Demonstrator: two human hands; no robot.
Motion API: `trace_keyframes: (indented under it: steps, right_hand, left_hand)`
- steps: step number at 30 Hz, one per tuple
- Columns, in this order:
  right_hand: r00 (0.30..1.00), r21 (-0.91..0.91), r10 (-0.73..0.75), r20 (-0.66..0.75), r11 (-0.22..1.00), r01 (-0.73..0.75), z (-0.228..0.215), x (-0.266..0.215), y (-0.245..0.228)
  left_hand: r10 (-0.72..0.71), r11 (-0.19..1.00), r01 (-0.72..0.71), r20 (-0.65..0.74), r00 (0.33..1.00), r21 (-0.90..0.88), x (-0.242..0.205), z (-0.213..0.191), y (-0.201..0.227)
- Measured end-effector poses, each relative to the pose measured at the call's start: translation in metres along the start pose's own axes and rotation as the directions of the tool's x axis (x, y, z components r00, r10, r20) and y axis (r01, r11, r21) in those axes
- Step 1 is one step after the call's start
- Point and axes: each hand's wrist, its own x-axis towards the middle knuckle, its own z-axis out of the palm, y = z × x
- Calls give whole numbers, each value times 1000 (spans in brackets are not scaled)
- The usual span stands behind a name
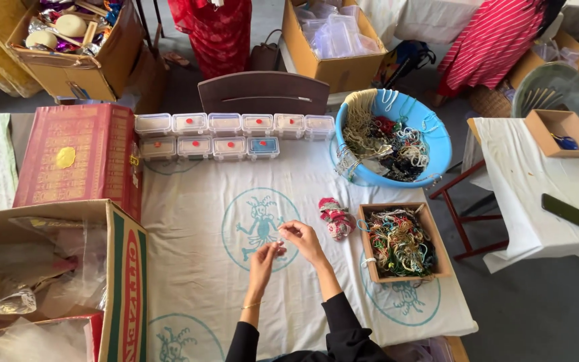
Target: The person is organizing various jewelry items like necklaces and bracelets into different containers and bags.
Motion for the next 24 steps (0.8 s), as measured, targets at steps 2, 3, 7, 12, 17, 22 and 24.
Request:
trace_keyframes:
  steps: [2, 3, 7, 12, 17, 22, 24]
  right_hand:
    - [999, 76, -23, -36, 997, 26, 0, -3, -1]
    - [996, 149, -45, -75, 987, 55, 0, -4, -2]
    - [983, 163, -55, -173, 983, 83, -9, 2, 26]
    - [972, -46, -8, -236, 999, -3, -10, -7, 32]
    - [995, -100, 70, -66, 992, -76, 9, -13, 51]
    - [988, -122, 144, 50, 983, -137, 23, -14, 31]
    - [994, -307, 110, 7, 946, -103, 26, -23, 9]
  left_hand:
    - [-29, 995, 29, 8, 1000, 95, -8, 3, 13]
    - [-58, 981, 54, 15, 998, 187, -12, 4, 20]
    - [-103, 989, 98, 42, 994, 108, -8, -7, 13]
    - [-119, 990, 123, 70, 990, -63, -7, -7, 40]
    - [-116, 986, 109, -49, 992, -126, -13, -9, 61]
    - [-73, 982, 36, -195, 978, -185, -12, -23, 61]
    - [-19, 974, -36, -238, 971, -224, -11, -31, 44]
